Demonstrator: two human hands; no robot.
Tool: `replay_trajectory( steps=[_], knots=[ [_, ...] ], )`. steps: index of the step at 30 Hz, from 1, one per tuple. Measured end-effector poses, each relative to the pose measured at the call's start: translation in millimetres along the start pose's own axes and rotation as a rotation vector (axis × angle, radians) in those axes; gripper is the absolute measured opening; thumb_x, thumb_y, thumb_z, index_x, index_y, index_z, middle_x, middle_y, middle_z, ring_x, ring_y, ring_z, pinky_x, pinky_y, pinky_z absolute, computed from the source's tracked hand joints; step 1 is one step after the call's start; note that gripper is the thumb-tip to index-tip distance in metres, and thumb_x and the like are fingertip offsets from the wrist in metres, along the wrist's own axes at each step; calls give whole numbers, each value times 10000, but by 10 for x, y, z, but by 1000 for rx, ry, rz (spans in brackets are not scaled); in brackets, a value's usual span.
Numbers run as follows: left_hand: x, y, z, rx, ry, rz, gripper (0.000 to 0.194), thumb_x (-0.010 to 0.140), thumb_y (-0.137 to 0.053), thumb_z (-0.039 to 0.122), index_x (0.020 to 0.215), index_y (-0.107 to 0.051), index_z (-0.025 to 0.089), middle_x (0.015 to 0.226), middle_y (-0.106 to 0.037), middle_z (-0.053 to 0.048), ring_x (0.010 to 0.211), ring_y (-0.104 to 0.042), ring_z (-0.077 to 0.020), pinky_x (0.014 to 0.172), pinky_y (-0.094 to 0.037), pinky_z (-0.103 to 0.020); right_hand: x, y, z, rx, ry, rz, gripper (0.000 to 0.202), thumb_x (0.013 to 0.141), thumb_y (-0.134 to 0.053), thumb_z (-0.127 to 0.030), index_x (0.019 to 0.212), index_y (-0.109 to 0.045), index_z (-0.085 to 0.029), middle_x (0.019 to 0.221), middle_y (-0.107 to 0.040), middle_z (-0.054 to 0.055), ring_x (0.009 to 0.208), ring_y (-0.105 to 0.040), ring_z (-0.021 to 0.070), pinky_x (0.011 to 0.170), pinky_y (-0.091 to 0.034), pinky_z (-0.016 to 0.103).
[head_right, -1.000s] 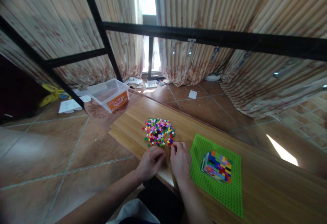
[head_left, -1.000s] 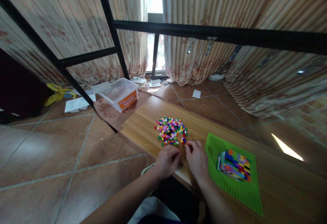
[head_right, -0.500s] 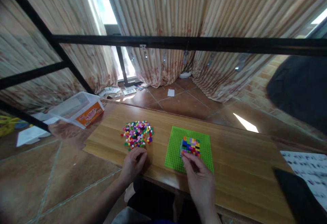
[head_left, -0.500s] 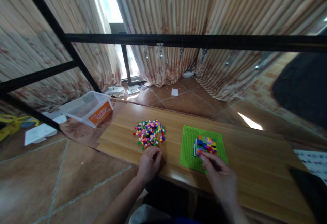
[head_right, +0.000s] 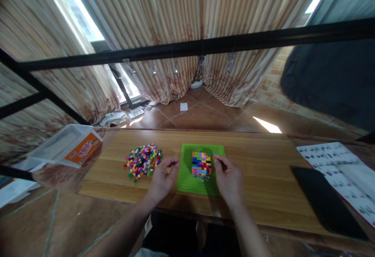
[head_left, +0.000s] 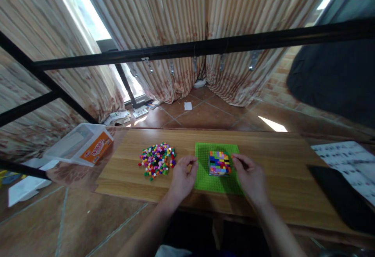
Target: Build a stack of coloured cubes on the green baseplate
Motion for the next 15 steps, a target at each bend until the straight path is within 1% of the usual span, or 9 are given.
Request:
replay_trajectory(
  steps=[3, 7, 11, 15],
  knots=[
    [202, -158, 150, -28, 6, -41, 158, 883, -562, 230, 990, -669, 185, 974, -713, -67, 940, -661, -194, 879, -529, -339, 20, -27, -32, -65, 79, -13, 370, 850, -529, -476, 956, -730, -184, 987, -732, 97, 889, -666, 222, 844, -507, 379],
    [364, -355, 260, -74, 30, -129, 185, 898, -547, 235, 1044, -653, 195, 1074, -712, -64, 1025, -651, -197, 942, -518, -355, 30, -33, -95, -162, 162, -32, 381, 885, -481, -463, 974, -723, -182, 971, -725, 98, 815, -660, 206, 777, -516, 355],
    [407, -493, 284, -119, 67, -186, 191, 895, -546, 215, 1058, -643, 197, 1096, -708, -54, 1046, -649, -188, 958, -514, -337, 41, -29, -121, -244, 230, -31, 377, 895, -452, -445, 974, -716, -187, 967, -722, 100, 785, -655, 204, 734, -513, 343],
    [394, -550, 280, -119, 87, -201, 202, 893, -552, 212, 1073, -642, 193, 1111, -707, -58, 1060, -644, -193, 976, -503, -342, 48, -36, -135, -301, 260, -35, 383, 879, -447, -426, 1029, -699, -179, 943, -724, 98, 745, -651, 196, 717, -514, 340]
  ],
)
Point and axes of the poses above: each hand's wrist, its own x-axis towards the middle knuckle, its own y-axis out of the back of the hand, z = x × y, the point moved 2 cm from there along x, towards the middle knuckle
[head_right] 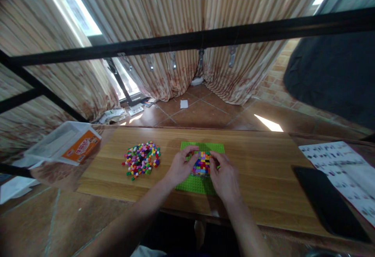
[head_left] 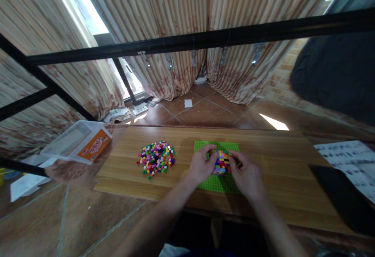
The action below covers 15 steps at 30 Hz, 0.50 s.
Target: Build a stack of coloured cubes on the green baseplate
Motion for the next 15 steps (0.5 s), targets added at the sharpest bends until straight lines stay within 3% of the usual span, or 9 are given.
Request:
replay_trajectory(
  steps=[4, 8, 15],
  knots=[
    [2, -4, 3, 5, 7, -7, 200, 895, -554, 229, 1061, -655, 181, 1093, -713, -61, 1043, -647, -197, 969, -506, -345, 21, -2, -15, -9, -38, -4, 435, 867, -463, -434, 1158, -653, -172, 866, -721, 77, 710, -656, 194, 706, -514, 339],
    [8, 0, 23, 12, 11, -14, 192, 893, -549, 235, 1035, -672, 199, 1050, -725, -40, 1018, -653, -192, 960, -511, -339, 65, -3, -14, 17, -55, -35, 446, 852, -499, -464, 1163, -650, -182, 829, -717, 63, 689, -653, 192, 697, -509, 338],
    [1, -12, 21, -3, 17, -15, 202, 888, -545, 231, 1032, -684, 204, 1040, -730, -43, 998, -658, -192, 940, -525, -340, 146, -19, 174, 273, -164, -112, 483, 808, -593, -533, 1125, -672, -178, 846, -717, 61, 752, -660, 194, 714, -525, 336]
  ],
)
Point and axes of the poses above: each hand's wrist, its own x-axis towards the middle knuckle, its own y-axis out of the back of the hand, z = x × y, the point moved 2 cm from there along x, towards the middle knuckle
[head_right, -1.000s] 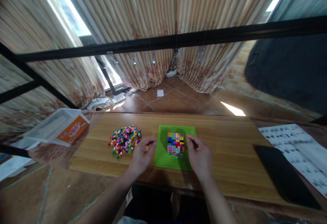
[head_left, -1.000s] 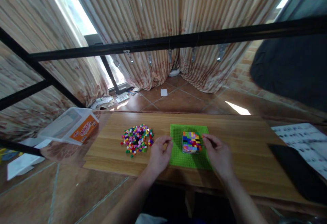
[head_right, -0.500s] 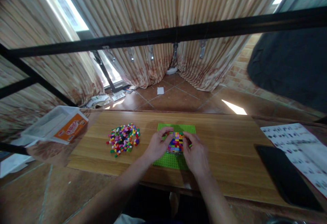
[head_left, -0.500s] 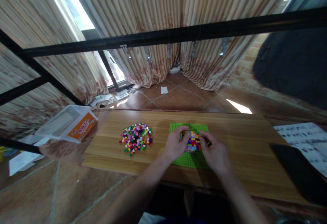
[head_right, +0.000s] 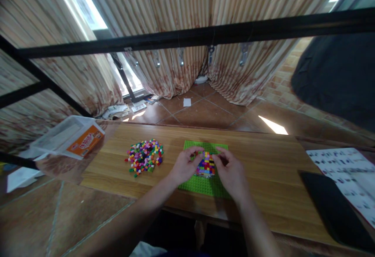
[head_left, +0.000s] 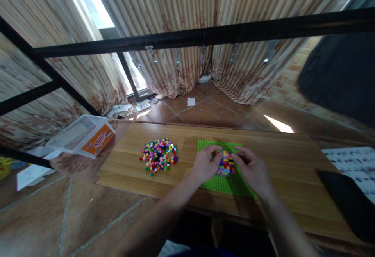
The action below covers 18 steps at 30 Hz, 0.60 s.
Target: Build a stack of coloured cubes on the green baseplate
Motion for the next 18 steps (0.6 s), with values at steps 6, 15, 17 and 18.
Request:
replay_trajectory(
  steps=[6, 15, 17, 18],
  knots=[
    [0, -23, -39, -22, -4, 12, 198, 883, -550, 219, 1028, -684, 211, 1043, -727, -35, 1001, -657, -188, 943, -528, -335, 13, -32, 109, 153, -74, -10, 487, 785, -630, -535, 1105, -683, -172, 915, -732, 79, 802, -672, 197, 757, -540, 360],
    [-11, -25, -34, -23, 8, 5, 203, 886, -543, 208, 1036, -679, 200, 1043, -724, -48, 1009, -654, -196, 949, -526, -354, -3, -63, 56, 114, -83, 78, 412, 783, -627, -529, 969, -736, -178, 957, -748, 95, 857, -685, 223, 815, -536, 388],
    [-11, -27, -38, -30, 4, 6, 203, 883, -540, 199, 1031, -679, 201, 1041, -724, -45, 1009, -655, -194, 955, -524, -353, -12, -69, 67, 93, -88, 73, 418, 792, -615, -542, 953, -743, -179, 954, -750, 95, 851, -685, 227, 810, -535, 388],
    [-11, -29, -41, -32, 2, 8, 202, 881, -539, 194, 1026, -679, 204, 1042, -724, -43, 1011, -655, -193, 959, -521, -352, -18, -73, 73, 86, -92, 67, 426, 795, -610, -550, 949, -746, -177, 947, -751, 96, 842, -684, 229, 803, -534, 388]
  ],
)
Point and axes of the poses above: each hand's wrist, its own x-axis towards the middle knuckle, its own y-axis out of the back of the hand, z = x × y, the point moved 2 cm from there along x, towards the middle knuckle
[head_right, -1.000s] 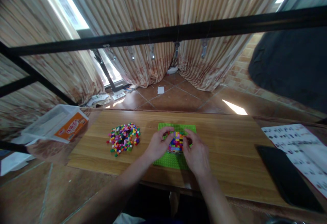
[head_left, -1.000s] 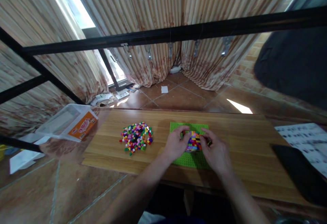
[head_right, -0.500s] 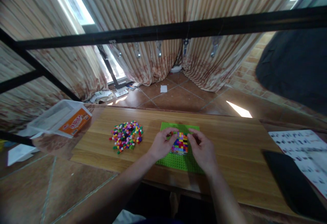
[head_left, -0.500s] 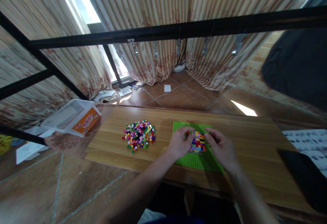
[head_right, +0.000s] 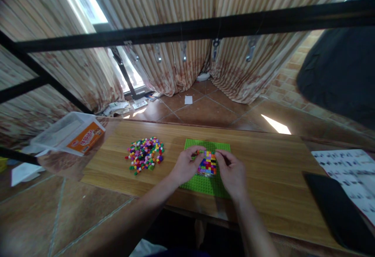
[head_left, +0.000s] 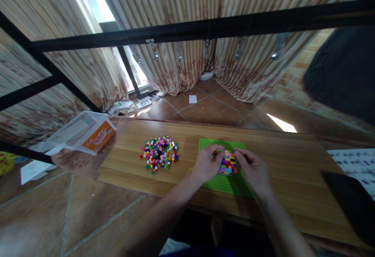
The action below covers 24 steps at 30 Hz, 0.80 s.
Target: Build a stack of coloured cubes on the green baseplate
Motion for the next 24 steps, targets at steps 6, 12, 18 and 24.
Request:
replay_trajectory(
  steps=[6, 12, 18, 24],
  knots=[
    [0, -21, -31, -16, -13, 18, 197, 876, -539, 178, 1010, -680, 214, 1045, -725, -35, 1021, -651, -190, 971, -515, -348, -10, -13, 9, 3, -8, -4, 445, 787, -613, -574, 912, -756, -171, 902, -747, 89, 801, -672, 223, 787, -530, 377],
    [-6, -28, -32, -9, -4, 18, 205, 883, -533, 180, 1020, -680, 217, 1052, -724, -31, 1011, -652, -184, 965, -519, -346, 3, -19, 17, 34, -2, -17, 455, 774, -627, -588, 895, -755, -168, 901, -743, 89, 794, -668, 217, 782, -534, 372],
    [-20, -24, -1, -10, -9, 19, 202, 889, -527, 187, 1017, -681, 211, 1053, -725, -33, 1016, -654, -181, 977, -510, -344, -3, -25, -1, 9, 14, -12, 473, 774, -615, -606, 904, -754, -173, 931, -745, 95, 830, -668, 222, 806, -526, 376],
    [-63, 48, -16, -70, -28, 75, 317, 883, -570, 242, 1195, -609, 198, 1185, -681, -74, 1117, -624, -205, 1021, -485, -374, -40, 16, -19, 78, -89, -25, 549, 775, -585, -637, 946, -748, -142, 838, -733, 79, 715, -642, 199, 690, -513, 328]
  ],
)
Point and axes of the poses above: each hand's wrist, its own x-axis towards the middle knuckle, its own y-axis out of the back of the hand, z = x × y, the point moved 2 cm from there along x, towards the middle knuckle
